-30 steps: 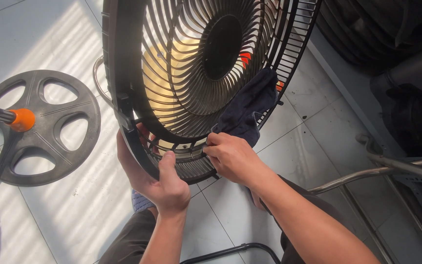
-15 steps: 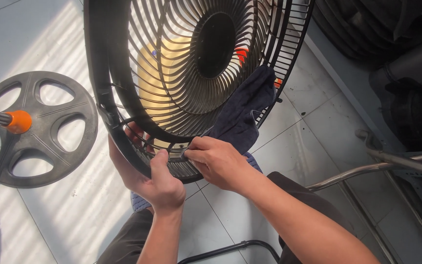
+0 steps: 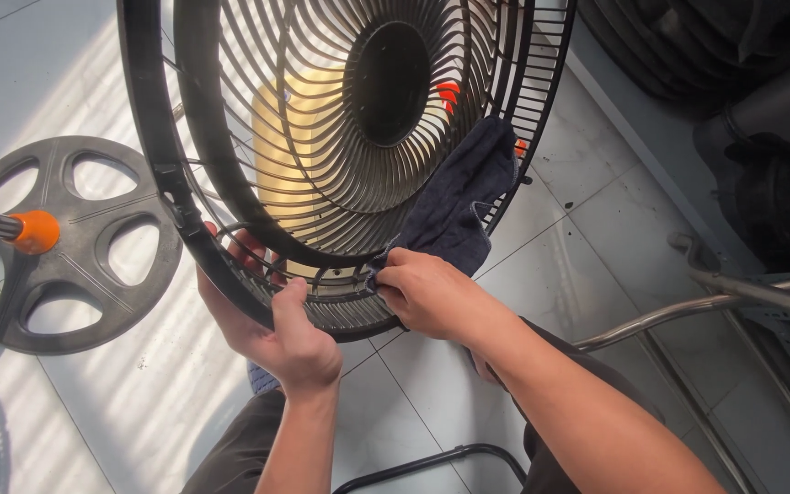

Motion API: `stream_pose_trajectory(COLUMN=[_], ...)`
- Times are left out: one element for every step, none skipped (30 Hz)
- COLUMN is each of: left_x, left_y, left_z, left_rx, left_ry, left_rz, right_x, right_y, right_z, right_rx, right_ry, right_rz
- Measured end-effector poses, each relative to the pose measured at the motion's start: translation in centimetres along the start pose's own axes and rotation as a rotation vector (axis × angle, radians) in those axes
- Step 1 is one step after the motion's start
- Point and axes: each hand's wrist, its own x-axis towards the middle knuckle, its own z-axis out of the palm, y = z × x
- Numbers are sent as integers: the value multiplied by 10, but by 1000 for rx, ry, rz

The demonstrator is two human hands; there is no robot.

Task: Cleaning the front grill of a disassembled electric fan using a blue cloth to wipe the slats.

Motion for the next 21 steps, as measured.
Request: stream_pose_trajectory(left_x=[-1,-2,-3,-4,-4,-5,-5,-5,-6,-7,-7,-7,-7,-7,-6,-5,-3,-2,-1,0,-1], left_y=[0,1,1,1,1,3,5,6,6,5,4,4,4,5,5,4,3,4,4,4,4], left_z=[2,4,3,2,2,5,5,6,6,6,6,6,4,4,4,3,1,-1,-2,-3,-2], left_rx=[-7,-15,-12,-4,2,1,8,15,19,12,5,7,6,4,5,-2,-10,-10,-7,-4,-1], left_ry=[-9,-19,-18,-27,-40,-44,-48,-52,-50,-50,-53,-54,-48,-42,-44,-42,-41,-44,-46,-49,-44], left_rz=[23,46,44,56,70,70,73,76,74,67,59,56,64,72,72,88,104,104,106,108,108], right_x=[-3,-5,-1,3,8,8,9,11,12,12,13,13,14,14,15,16,17,15,14,12,11], right_y=[-6,-11,-7,-3,1,-1,-5,-10,-13,-15,-18,-18,-19,-20,-13,-6,-1,-3,-5,-7,-10], right_z=[-9,-18,-14,-9,-5,-9,-11,-14,-13,-11,-10,-11,-12,-14,-11,-8,-4,-6,-10,-13,-12], right_rx=[73,145,147,207,267,269,340,412,414,420,426,428,452,475,477,437,397,400,446,492,491], right_ry=[-43,-86,-88,-70,-45,-42,-19,6,2,20,39,37,-9,-55,-54,-42,-30,-28,-43,-58,-63], right_rz=[9,17,17,-18,-52,-50,-96,-142,-143,-76,-6,-4,99,202,202,223,243,245,244,243,241])
